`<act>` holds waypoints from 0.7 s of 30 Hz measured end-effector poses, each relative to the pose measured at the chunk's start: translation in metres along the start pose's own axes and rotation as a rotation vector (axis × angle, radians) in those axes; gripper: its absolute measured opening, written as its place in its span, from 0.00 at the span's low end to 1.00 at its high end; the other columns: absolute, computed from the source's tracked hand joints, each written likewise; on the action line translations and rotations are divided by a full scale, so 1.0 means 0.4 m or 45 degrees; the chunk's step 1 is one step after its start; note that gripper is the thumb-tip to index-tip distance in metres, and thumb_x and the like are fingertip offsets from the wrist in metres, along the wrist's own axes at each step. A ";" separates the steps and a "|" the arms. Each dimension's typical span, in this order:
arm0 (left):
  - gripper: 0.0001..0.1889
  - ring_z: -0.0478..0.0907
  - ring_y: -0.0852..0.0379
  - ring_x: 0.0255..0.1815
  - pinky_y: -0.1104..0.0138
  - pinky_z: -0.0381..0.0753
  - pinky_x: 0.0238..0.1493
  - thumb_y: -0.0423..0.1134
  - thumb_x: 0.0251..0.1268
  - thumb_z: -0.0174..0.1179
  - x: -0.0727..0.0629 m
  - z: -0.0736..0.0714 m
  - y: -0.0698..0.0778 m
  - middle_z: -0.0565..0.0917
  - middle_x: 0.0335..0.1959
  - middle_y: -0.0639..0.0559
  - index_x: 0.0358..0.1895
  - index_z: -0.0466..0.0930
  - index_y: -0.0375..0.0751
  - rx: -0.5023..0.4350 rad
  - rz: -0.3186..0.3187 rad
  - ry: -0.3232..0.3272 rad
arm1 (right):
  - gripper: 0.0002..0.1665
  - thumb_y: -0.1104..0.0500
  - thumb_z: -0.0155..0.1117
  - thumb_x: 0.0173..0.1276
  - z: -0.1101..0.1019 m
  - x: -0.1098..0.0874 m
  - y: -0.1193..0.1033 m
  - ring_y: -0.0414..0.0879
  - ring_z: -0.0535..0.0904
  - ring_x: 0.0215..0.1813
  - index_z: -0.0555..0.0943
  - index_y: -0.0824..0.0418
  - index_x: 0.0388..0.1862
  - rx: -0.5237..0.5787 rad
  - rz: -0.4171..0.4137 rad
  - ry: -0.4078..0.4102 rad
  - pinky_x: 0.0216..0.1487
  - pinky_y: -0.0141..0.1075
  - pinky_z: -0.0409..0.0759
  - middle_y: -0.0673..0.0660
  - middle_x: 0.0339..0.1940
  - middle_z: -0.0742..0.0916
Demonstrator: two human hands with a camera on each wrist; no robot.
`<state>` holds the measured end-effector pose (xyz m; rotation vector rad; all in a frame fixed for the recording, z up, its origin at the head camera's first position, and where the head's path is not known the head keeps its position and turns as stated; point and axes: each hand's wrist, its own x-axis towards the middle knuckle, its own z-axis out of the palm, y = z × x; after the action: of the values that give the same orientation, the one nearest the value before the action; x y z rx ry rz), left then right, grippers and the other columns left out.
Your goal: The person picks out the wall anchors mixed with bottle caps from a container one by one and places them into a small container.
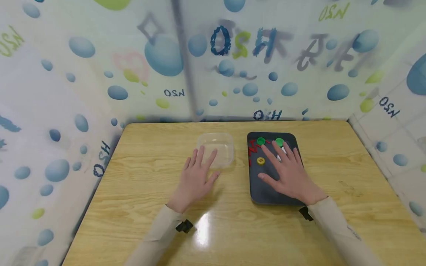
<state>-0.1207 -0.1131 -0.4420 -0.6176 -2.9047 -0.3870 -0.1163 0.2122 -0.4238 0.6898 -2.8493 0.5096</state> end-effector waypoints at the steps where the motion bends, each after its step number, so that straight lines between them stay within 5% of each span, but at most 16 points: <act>1: 0.36 0.55 0.31 0.79 0.38 0.63 0.72 0.59 0.77 0.46 0.006 0.000 -0.007 0.54 0.80 0.32 0.83 0.51 0.55 -0.018 -0.017 -0.003 | 0.51 0.38 0.64 0.68 0.000 0.006 0.005 0.75 0.50 0.80 0.55 0.48 0.84 -0.006 -0.008 0.001 0.71 0.74 0.47 0.67 0.81 0.61; 12: 0.39 0.62 0.27 0.74 0.38 0.72 0.64 0.56 0.79 0.43 0.051 0.017 -0.061 0.57 0.77 0.26 0.82 0.47 0.36 -0.219 -0.191 -0.001 | 0.51 0.48 0.69 0.66 -0.016 0.042 0.029 0.71 0.60 0.77 0.59 0.65 0.80 -0.026 -0.136 -0.036 0.74 0.66 0.57 0.73 0.77 0.66; 21: 0.39 0.76 0.30 0.62 0.41 0.78 0.56 0.53 0.77 0.44 0.068 0.039 -0.066 0.67 0.73 0.29 0.79 0.50 0.27 -0.293 -0.465 0.019 | 0.49 0.51 0.68 0.69 -0.017 0.060 0.032 0.68 0.68 0.73 0.56 0.67 0.81 0.109 -0.091 -0.172 0.67 0.63 0.70 0.72 0.78 0.65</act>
<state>-0.1578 -0.1218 -0.4573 -0.1011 -2.9768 -0.7734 -0.1428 0.2153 -0.4156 0.8699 -2.9280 0.5990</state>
